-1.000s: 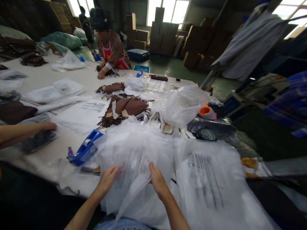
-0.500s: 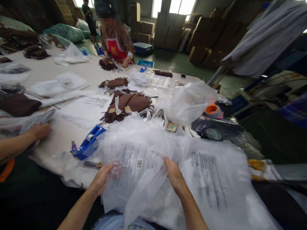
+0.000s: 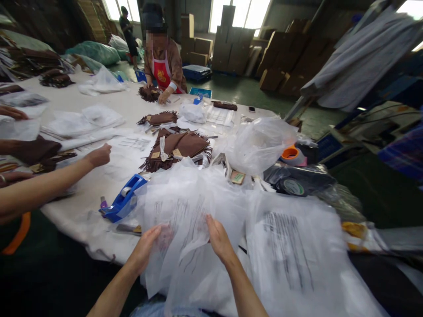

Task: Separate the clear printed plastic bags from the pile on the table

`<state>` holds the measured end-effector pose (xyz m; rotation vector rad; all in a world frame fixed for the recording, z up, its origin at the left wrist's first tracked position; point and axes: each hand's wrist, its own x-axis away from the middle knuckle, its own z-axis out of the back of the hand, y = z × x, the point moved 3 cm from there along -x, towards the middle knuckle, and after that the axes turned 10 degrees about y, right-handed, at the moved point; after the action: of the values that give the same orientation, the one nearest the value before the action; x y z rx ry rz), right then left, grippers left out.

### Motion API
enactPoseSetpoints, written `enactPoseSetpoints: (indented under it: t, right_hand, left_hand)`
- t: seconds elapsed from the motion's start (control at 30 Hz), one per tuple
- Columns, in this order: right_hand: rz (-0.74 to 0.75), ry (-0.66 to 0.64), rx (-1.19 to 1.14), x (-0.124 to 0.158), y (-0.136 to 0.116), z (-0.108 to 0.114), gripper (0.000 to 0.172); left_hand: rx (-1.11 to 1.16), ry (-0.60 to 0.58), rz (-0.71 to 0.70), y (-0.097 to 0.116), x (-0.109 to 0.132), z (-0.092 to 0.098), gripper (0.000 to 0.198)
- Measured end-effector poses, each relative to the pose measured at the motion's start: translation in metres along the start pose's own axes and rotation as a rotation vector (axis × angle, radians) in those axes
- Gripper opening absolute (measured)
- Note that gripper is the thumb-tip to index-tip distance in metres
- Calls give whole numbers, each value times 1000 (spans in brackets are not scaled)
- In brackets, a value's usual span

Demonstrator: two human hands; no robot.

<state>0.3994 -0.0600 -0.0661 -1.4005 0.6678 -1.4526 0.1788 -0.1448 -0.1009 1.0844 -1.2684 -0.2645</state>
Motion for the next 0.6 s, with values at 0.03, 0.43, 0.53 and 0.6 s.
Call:
enactPoseSetpoints:
  t: [0.03,0.43,0.53,0.6]
  right_hand:
    - [15,10,42,-2,-2,0,73]
    - [194,169,245,-22,-12,-37,59]
    - [215,223,270,-26,-19,-37,56]
    - [232,213,272,-28,-26,-40,54]
  left_hand:
    - [-4,12,-26,2,0,0,66]
    - [-308,99,-337,-1,-6,-13,44]
    - [-286,60,-318,-6,-5,-12,39]
    - [-244,9,-302,-10,-3,-13,37]
